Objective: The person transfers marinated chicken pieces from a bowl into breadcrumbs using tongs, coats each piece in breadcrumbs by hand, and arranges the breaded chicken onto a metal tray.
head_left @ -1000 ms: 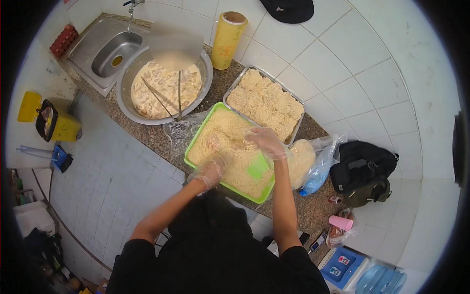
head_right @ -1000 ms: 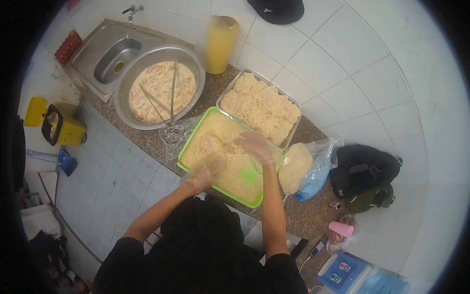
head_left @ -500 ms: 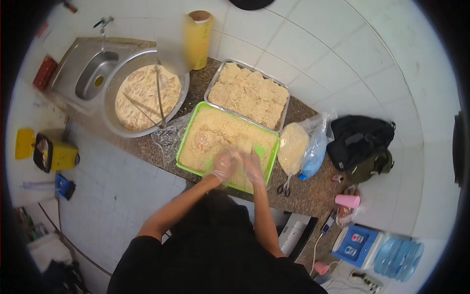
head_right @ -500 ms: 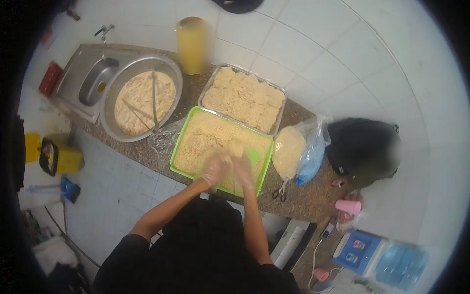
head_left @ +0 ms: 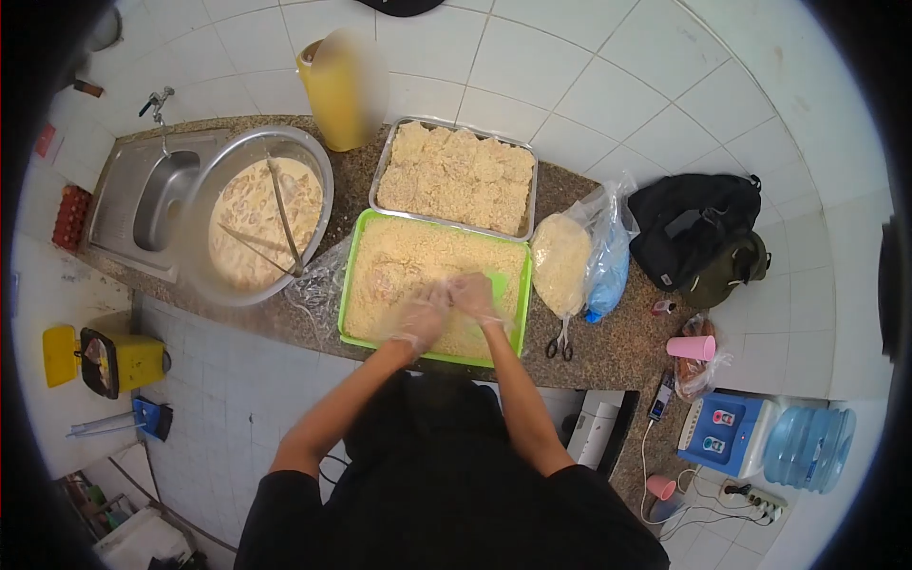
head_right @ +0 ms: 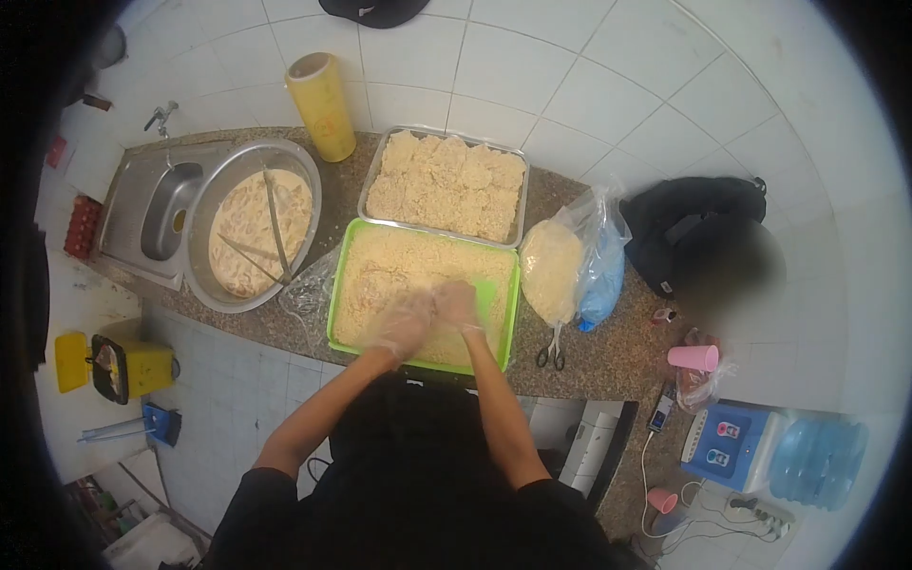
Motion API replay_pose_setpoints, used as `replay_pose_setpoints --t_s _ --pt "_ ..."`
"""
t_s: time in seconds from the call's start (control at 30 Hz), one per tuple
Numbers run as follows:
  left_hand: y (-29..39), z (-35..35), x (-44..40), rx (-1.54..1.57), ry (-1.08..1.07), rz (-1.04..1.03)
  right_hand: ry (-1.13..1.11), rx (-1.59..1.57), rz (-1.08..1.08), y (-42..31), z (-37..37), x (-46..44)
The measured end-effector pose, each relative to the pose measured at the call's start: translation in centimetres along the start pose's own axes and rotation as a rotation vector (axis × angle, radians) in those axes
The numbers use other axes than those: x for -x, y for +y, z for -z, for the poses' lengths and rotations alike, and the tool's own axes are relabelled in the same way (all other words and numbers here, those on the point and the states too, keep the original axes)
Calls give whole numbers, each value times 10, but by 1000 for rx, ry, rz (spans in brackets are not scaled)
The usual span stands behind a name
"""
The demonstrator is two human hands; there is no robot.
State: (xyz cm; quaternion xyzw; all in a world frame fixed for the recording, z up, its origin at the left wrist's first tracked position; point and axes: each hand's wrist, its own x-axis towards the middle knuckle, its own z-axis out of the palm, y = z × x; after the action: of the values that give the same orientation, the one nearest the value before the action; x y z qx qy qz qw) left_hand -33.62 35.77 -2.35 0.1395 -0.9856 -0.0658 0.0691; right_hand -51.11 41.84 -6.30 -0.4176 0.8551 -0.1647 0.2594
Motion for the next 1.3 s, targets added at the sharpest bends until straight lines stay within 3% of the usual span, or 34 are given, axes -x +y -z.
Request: replay_pose_setpoints --t_s 0.07,0.1,0.2,0.27,0.37,0.47,0.57,0.67,0.7,0.77,0.87,0.97,1.0,1.07,1.2,1.27,1.3 --pt "-2 -16 15 -48 75 -17 239 -177 -3 3 7 17" --pt "-3 -4 11 24 -30 20 363 -263 5 0 15 20" --pt "2 52 7 229 -366 114 293 34 37 -19 32 36" --pt "-9 66 9 302 -600 138 279 -68 93 -3 5 18" --pt "-26 -22 58 136 -197 148 310 -239 143 -5 10 15" --pt "-26 1 53 309 309 177 222 -332 38 -61 89 39" --pt "-22 -21 45 481 -180 420 128 -315 20 -95 124 56" --pt "-17 -22 35 393 2 273 117 -246 120 -91 119 62" --pt "-15 -21 34 408 -101 370 121 -216 158 -83 114 65" --pt "-10 -18 32 434 -310 560 110 -25 15 -51 88 70" --pt "0 -85 36 557 -262 476 9 26 -98 -16 28 76" --pt "24 -42 10 813 -152 399 -20 -374 -221 3 -14 61" --pt "26 -27 9 780 -101 380 -6 -563 -269 5 -17 56" --pt "27 -7 3 713 0 330 99 -602 -205 1 5 53" --pt "2 -33 4 254 24 262 170 -687 -66 -1 35 41" --pt "-14 -49 11 187 37 150 300 -305 128 -5 46 38" --pt "-15 -38 4 264 -153 244 361 -109 226 -8 51 34"
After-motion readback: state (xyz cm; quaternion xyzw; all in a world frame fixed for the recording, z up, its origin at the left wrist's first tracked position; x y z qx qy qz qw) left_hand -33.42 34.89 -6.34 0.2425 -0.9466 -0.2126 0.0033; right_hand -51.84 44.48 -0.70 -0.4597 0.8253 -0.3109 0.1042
